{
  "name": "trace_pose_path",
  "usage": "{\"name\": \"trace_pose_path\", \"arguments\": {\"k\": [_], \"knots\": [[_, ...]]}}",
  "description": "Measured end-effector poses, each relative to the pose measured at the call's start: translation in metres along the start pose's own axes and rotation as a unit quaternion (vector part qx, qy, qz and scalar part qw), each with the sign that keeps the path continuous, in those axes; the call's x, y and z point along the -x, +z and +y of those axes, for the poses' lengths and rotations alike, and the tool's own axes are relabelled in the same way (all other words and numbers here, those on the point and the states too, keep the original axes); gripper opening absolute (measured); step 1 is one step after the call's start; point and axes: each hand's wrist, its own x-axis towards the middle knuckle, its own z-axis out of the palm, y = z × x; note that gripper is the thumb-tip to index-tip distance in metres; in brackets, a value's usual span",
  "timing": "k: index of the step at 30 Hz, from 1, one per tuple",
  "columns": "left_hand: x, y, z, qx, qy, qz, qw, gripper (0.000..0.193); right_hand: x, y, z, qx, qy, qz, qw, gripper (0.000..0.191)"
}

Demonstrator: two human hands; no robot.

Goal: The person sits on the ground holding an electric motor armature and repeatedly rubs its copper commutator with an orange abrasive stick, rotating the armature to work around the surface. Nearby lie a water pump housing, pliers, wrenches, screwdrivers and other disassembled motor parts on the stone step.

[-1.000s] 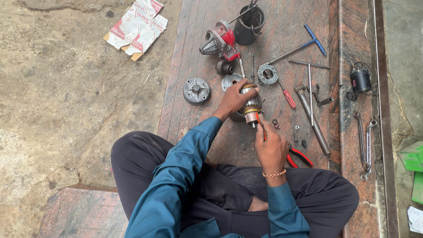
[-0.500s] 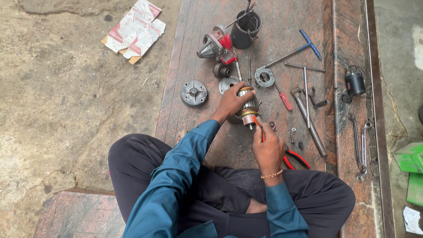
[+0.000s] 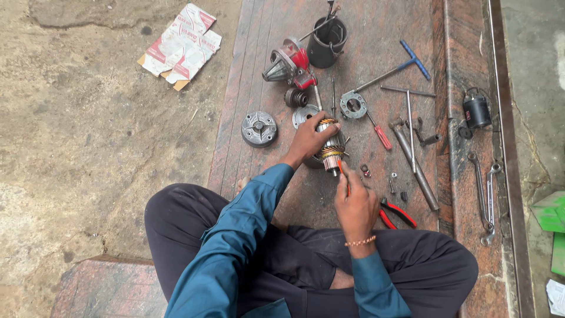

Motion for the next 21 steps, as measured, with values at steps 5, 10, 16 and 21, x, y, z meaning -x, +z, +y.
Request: {"name": "trace_pose_path", "arguments": {"k": [5,10,16,21], "knots": [[0.0,-0.001,0.002,-0.016,-0.01,-0.007,1.0,0.042,-0.004,-0.005,0.001,-0.053,-0.068,0.015,0.996,0.029],[0.001,-0.002,0.003,-0.001,-0.017,-0.015,1.0,0.042,0.01,-0.011,-0.002,-0.05,-0.022,-0.021,0.998,0.033],[0.0,0.001,0.005,-0.013,-0.019,-0.009,1.0,0.043,0.01,-0.009,0.003,0.02,-0.043,-0.023,0.999,0.034],[-0.001,0.006,0.003,-0.022,-0.017,0.002,1.0,0.044,0.009,-0.002,0.014,0.079,-0.07,-0.026,0.994,0.037]]}}
